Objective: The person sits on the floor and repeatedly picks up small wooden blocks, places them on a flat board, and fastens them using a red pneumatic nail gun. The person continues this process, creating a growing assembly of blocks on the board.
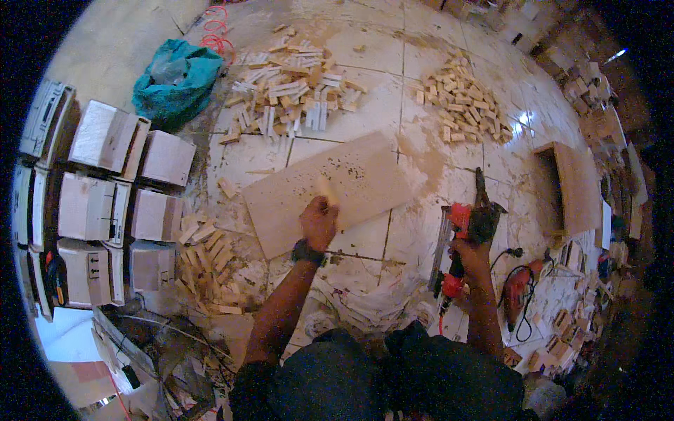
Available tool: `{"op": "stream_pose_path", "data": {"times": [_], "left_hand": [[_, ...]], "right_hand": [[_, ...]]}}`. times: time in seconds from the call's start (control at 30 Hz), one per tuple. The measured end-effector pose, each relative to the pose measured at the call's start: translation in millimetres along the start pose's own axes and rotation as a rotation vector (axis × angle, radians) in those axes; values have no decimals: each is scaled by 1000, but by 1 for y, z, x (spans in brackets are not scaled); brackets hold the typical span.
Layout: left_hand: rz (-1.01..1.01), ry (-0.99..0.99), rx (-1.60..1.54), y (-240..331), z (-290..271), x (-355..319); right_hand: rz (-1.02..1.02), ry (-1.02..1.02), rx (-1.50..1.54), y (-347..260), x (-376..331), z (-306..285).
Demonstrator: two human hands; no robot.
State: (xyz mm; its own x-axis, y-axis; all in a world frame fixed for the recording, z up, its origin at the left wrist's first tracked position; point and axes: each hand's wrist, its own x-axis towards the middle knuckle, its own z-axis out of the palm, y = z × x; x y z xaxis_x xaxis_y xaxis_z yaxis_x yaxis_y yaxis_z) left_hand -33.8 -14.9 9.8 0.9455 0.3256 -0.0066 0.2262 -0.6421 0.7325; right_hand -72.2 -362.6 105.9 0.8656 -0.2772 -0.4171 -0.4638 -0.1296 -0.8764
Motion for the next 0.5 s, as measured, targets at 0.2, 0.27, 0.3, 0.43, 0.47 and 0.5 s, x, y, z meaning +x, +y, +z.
{"op": "stream_pose_path", "data": {"times": [0.2,0.27,0.3,0.43,0.47,0.5], "left_hand": [[-37,-102,-114,27,51,-4],[-157,-144,-201,11,53,10],[-88,-110,-137,3,53,18],[157,107,196,-2,51,40],[243,207,261,4,51,42],[297,186,261,13,53,49]], "right_hand": [[2,54,5,-24,-12,-1],[19,75,2,-27,-12,-4],[26,84,-1,-28,-11,-5],[70,84,-72,-31,-8,-4],[74,97,-57,-31,-8,-2],[66,106,-38,-32,-7,0]]}}
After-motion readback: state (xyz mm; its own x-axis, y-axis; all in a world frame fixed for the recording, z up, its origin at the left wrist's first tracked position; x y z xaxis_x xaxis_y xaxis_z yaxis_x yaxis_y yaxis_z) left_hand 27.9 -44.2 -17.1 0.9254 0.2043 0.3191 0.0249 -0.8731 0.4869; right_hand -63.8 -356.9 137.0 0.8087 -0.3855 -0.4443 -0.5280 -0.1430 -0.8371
